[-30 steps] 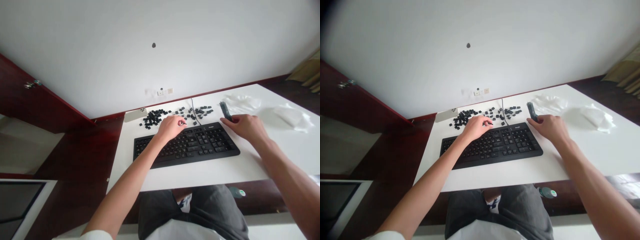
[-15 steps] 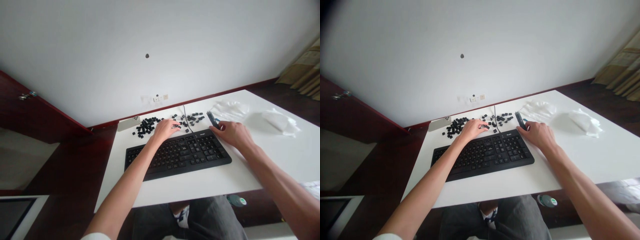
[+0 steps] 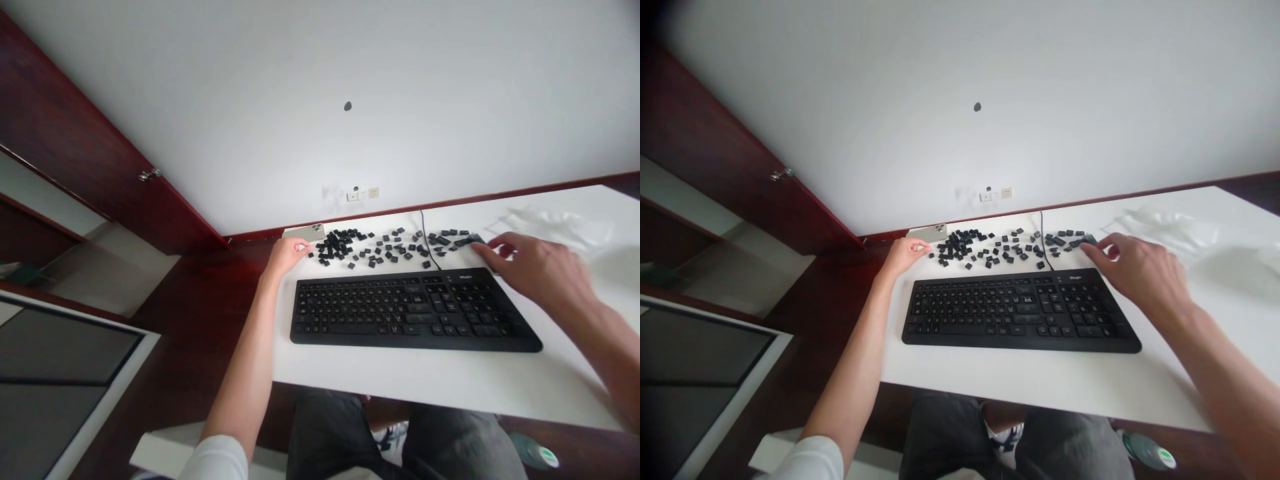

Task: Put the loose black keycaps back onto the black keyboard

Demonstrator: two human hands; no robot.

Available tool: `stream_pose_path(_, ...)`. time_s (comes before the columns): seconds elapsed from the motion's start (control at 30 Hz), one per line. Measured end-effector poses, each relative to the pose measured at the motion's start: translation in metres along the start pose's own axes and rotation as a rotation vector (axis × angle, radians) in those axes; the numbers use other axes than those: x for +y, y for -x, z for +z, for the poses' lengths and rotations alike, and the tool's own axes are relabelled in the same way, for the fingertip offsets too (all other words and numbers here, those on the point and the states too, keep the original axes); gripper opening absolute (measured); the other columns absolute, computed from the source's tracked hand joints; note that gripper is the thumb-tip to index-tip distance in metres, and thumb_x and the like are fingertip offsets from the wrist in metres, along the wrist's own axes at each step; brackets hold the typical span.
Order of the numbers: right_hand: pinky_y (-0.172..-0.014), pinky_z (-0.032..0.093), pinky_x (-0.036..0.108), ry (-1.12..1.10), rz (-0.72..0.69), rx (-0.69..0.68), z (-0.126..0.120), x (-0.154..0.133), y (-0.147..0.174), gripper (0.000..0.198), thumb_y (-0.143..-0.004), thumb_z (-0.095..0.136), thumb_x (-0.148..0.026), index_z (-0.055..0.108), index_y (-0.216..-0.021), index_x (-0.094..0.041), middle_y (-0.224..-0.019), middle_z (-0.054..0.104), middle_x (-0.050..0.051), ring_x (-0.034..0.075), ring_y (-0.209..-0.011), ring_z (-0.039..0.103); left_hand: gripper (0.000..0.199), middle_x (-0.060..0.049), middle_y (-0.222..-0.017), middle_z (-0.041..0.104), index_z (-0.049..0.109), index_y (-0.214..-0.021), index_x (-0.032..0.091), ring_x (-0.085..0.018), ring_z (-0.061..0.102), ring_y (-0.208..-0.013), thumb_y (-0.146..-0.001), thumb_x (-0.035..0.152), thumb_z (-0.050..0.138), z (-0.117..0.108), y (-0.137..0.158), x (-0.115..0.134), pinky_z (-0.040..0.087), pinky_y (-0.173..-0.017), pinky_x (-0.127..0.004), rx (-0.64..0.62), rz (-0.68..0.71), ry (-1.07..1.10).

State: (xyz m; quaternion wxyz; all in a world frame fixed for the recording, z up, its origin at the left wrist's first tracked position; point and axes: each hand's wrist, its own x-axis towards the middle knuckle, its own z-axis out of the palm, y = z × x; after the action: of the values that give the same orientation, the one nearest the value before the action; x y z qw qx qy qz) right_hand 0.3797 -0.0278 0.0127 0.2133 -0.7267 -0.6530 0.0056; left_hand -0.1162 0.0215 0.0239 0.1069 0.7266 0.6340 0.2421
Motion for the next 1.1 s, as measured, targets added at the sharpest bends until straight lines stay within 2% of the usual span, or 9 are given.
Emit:
stream_pose_path(0.1, -0.056, 0.038, 0.035, -0.045, -0.18, 0.021, -0.004, -0.037, -0.009, 0.046, -0.092, 0.059, -0.067, 0.073, -0.086, -0.024, -0.077, 0.075, 0.01, 0.026, -0.063, 0.06, 0.031, 0.004, -0.058, 0.046, 0.084, -0.096, 0.021, -0.013, 0.035, -0.057, -0.087, 0.048, 0.073, 0.003, 0.0, -0.004, 0.025, -0.063, -0.029, -0.009, 0.022, 0.025)
stream_pose_path(0.2, -0.06, 0.036, 0.034, -0.05, -0.315, 0.078, 0.001, -0.072, -0.028, 0.04, -0.098, 0.053, -0.056, 0.073, -0.084, -0.023, -0.076, 0.074, 0.008, 0.023, -0.061, 0.059, 0.027, 0.004, -0.058, 0.046, 0.085, -0.094, 0.021, -0.012, 0.035, -0.058, -0.085, 0.044, 0.074, 0.006, 0.0, -0.001, 0.025, -0.062, -0.028, -0.096, 0.015, 0.05)
stream_pose_path(0.33, -0.063, 0.038, 0.035, -0.156, -0.426, 0.174, 0.013, -0.097, -0.043, 0.037, -0.099, 0.05, -0.047, 0.067, -0.076, -0.023, -0.079, 0.075, 0.008, 0.022, -0.064, 0.061, 0.03, 0.002, -0.063, 0.054, 0.086, -0.099, 0.022, -0.013, 0.042, -0.061, -0.084, 0.045, 0.076, 0.009, 0.001, 0.006, 0.028, -0.062, -0.026, -0.183, 0.036, 0.067)
stream_pose_path(0.43, -0.066, 0.042, 0.034, -0.26, -0.403, 0.2, 0.017, -0.096, -0.037, 0.036, -0.098, 0.051, -0.046, 0.063, -0.072, -0.024, -0.071, 0.07, 0.004, 0.021, -0.062, 0.059, 0.029, 0.002, -0.064, 0.056, 0.086, -0.1, 0.023, -0.013, 0.042, -0.059, -0.084, 0.045, 0.076, 0.01, 0.001, 0.006, 0.028, -0.061, -0.026, -0.238, 0.059, 0.058)
stream_pose_path(0.57, -0.065, 0.042, 0.034, -0.284, -0.376, 0.18, 0.012, -0.086, -0.026, 0.034, -0.097, 0.054, -0.044, 0.063, -0.071, -0.025, -0.066, 0.067, 0.002, 0.02, -0.059, 0.056, 0.031, 0.001, -0.067, 0.06, 0.085, -0.105, 0.023, -0.013, 0.046, -0.061, -0.085, 0.046, 0.077, 0.005, 0.001, -0.006, 0.032, -0.063, -0.026, -0.139, 0.021, 0.016)
stream_pose_path(0.67, -0.063, 0.041, 0.032, -0.249, -0.389, 0.183, 0.009, -0.084, -0.026, 0.033, -0.096, 0.057, -0.043, 0.064, -0.071, -0.023, -0.068, 0.068, 0.003, 0.018, -0.06, 0.057, 0.033, -0.003, -0.088, 0.074, 0.083, -0.108, 0.021, -0.015, 0.056, -0.073, -0.081, 0.041, 0.082, 0.004, -0.001, -0.016, 0.042, -0.071, -0.026, -0.134, 0.019, 0.068)
stream_pose_path(0.77, -0.061, 0.04, 0.03, -0.218, -0.42, 0.214, 0.01, -0.083, -0.03, 0.034, -0.094, 0.059, -0.043, 0.066, -0.069, -0.021, -0.066, 0.068, 0.003, 0.016, -0.058, 0.057, 0.022, -0.007, -0.102, 0.079, 0.083, -0.101, 0.019, -0.017, 0.064, -0.084, -0.083, 0.03, 0.08, 0.011, -0.003, -0.021, 0.048, -0.081, -0.027, -0.179, 0.047, 0.138)
stream_pose_path(0.93, -0.06, 0.04, 0.03, -0.179, -0.449, 0.25, 0.016, -0.078, -0.035, 0.033, -0.091, 0.059, -0.045, 0.07, -0.07, -0.022, -0.064, 0.067, 0.002, 0.015, -0.057, 0.06, 0.022, -0.009, -0.102, 0.081, 0.083, -0.102, 0.018, -0.019, 0.07, -0.088, -0.091, 0.035, 0.072, 0.02, -0.007, -0.028, 0.051, -0.088, -0.031, -0.172, -0.012, 0.235)
stream_pose_path(1.1, -0.061, 0.04, 0.031, -0.147, -0.419, 0.188, 0.026, -0.074, -0.039, 0.033, -0.09, 0.059, -0.049, 0.071, -0.075, -0.023, -0.068, 0.07, 0.004, 0.018, -0.064, 0.064, 0.038, -0.005, -0.076, 0.075, 0.083, -0.109, 0.013, -0.017, 0.062, -0.069, -0.094, 0.044, 0.066, 0.021, -0.008, -0.033, 0.045, -0.069, -0.027, -0.199, -0.082, 0.298)
